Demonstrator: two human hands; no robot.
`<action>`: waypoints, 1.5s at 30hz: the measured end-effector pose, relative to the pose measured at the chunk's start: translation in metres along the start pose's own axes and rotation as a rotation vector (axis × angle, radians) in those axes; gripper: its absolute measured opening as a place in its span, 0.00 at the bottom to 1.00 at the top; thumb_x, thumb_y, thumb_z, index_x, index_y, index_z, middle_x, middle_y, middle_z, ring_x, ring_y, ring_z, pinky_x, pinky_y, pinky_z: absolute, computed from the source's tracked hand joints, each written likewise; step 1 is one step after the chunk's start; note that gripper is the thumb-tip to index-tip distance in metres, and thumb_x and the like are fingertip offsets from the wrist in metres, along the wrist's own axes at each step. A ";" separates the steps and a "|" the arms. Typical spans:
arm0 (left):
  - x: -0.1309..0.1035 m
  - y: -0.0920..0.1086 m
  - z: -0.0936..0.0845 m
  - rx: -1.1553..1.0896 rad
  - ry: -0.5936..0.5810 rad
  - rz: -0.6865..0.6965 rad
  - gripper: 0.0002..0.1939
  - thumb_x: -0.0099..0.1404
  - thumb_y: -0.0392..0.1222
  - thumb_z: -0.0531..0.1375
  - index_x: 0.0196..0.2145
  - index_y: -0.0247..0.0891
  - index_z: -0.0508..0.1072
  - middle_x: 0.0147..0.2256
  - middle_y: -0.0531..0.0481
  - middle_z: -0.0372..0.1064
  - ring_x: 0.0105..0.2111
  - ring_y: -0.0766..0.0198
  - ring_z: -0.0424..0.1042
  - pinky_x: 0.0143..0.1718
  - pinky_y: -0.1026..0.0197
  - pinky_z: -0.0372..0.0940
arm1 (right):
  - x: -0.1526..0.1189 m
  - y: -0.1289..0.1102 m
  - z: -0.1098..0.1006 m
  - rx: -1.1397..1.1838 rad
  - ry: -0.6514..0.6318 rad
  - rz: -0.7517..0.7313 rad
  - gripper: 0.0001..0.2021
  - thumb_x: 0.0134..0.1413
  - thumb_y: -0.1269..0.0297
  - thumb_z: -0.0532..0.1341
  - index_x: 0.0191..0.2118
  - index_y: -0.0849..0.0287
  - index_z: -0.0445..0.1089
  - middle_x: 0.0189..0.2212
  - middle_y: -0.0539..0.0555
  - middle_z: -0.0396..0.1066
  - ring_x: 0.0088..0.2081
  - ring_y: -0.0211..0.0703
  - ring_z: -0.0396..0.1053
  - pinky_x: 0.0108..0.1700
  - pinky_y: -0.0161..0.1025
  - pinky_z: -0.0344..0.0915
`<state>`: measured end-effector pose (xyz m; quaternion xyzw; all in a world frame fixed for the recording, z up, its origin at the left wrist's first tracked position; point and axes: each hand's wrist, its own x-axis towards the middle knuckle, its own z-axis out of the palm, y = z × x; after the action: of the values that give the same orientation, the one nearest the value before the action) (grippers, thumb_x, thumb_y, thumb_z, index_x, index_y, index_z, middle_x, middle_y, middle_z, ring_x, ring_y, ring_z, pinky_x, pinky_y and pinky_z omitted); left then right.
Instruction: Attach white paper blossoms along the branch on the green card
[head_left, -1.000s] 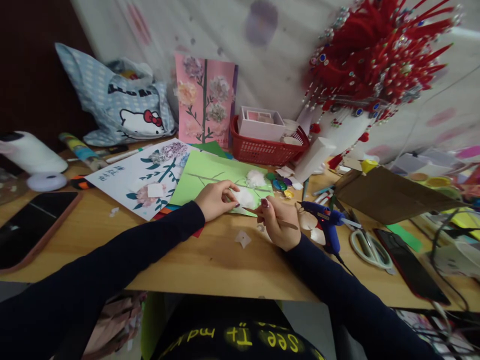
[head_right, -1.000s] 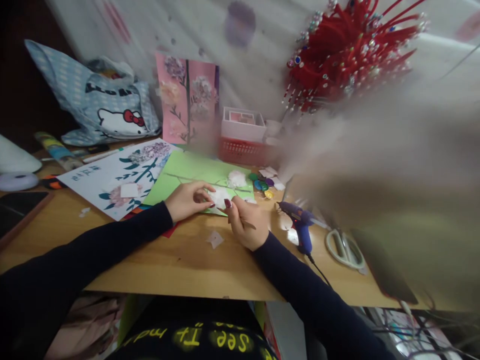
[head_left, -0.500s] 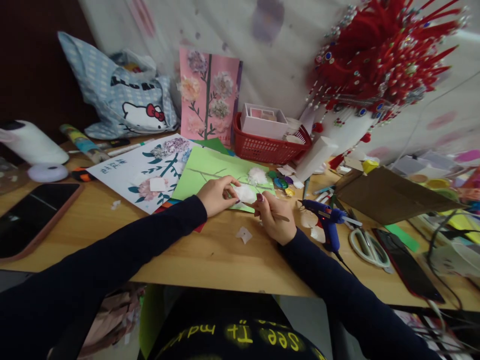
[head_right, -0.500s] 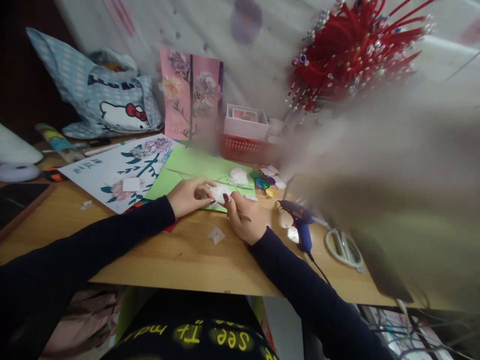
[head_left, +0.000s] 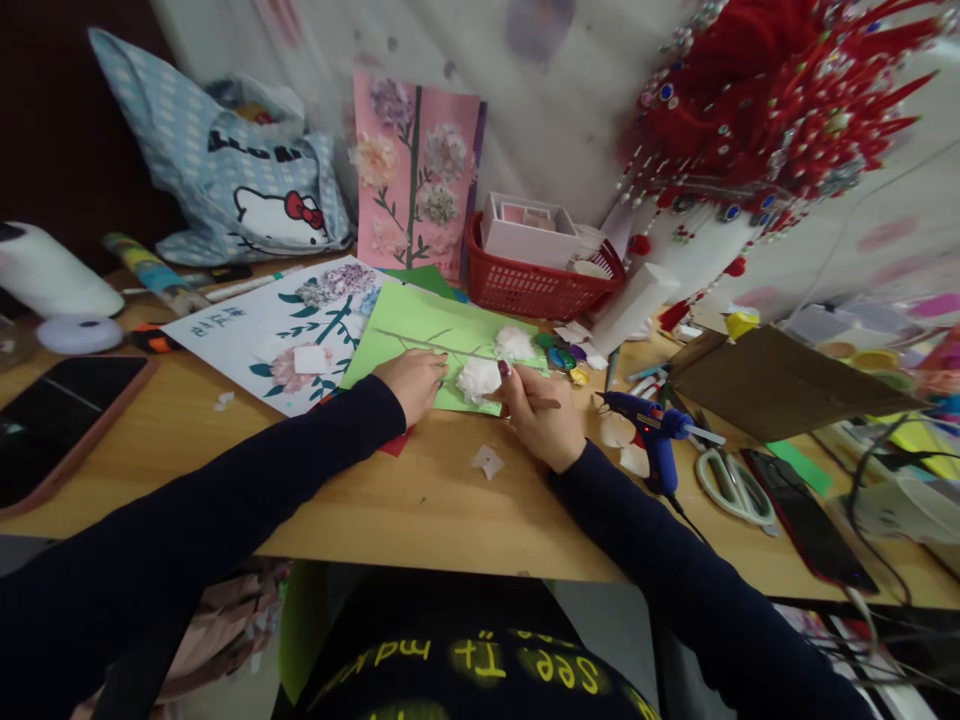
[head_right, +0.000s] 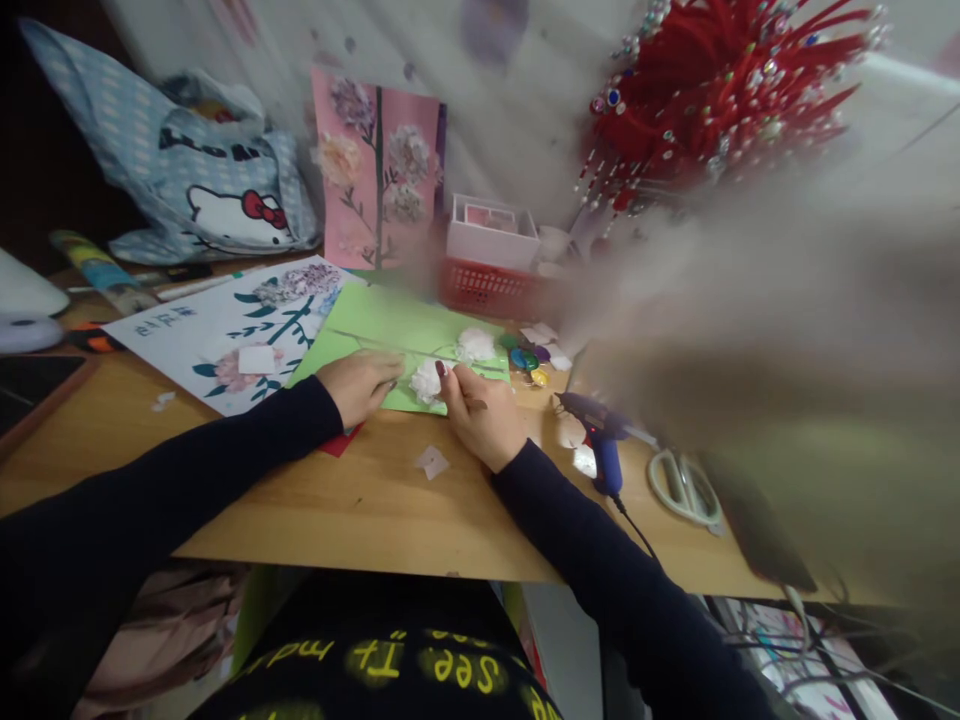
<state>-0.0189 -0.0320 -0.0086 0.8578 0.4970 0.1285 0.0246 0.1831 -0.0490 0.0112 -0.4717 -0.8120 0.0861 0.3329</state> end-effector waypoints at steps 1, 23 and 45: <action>0.000 0.000 0.001 0.008 0.000 0.013 0.16 0.63 0.31 0.49 0.43 0.27 0.74 0.51 0.37 0.69 0.52 0.53 0.66 0.56 0.52 0.59 | 0.003 -0.002 0.001 0.010 0.005 0.007 0.25 0.65 0.51 0.44 0.22 0.58 0.64 0.16 0.51 0.68 0.18 0.34 0.63 0.24 0.32 0.55; -0.001 0.003 0.000 -0.011 -0.048 0.016 0.19 0.59 0.27 0.51 0.45 0.31 0.74 0.52 0.40 0.68 0.53 0.54 0.66 0.57 0.50 0.58 | 0.011 0.001 0.019 0.049 0.102 -0.004 0.19 0.63 0.58 0.45 0.21 0.56 0.56 0.16 0.51 0.64 0.17 0.35 0.60 0.23 0.34 0.53; -0.011 -0.008 -0.010 0.058 0.001 0.175 0.27 0.60 0.54 0.58 0.50 0.31 0.70 0.52 0.37 0.69 0.52 0.50 0.67 0.57 0.45 0.56 | 0.011 0.019 -0.019 0.566 0.362 0.244 0.19 0.59 0.48 0.53 0.28 0.59 0.65 0.20 0.49 0.67 0.19 0.33 0.65 0.17 0.29 0.59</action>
<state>-0.0328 -0.0379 -0.0027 0.8984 0.4234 0.1161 -0.0117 0.2048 -0.0331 0.0219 -0.4619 -0.6214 0.2617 0.5762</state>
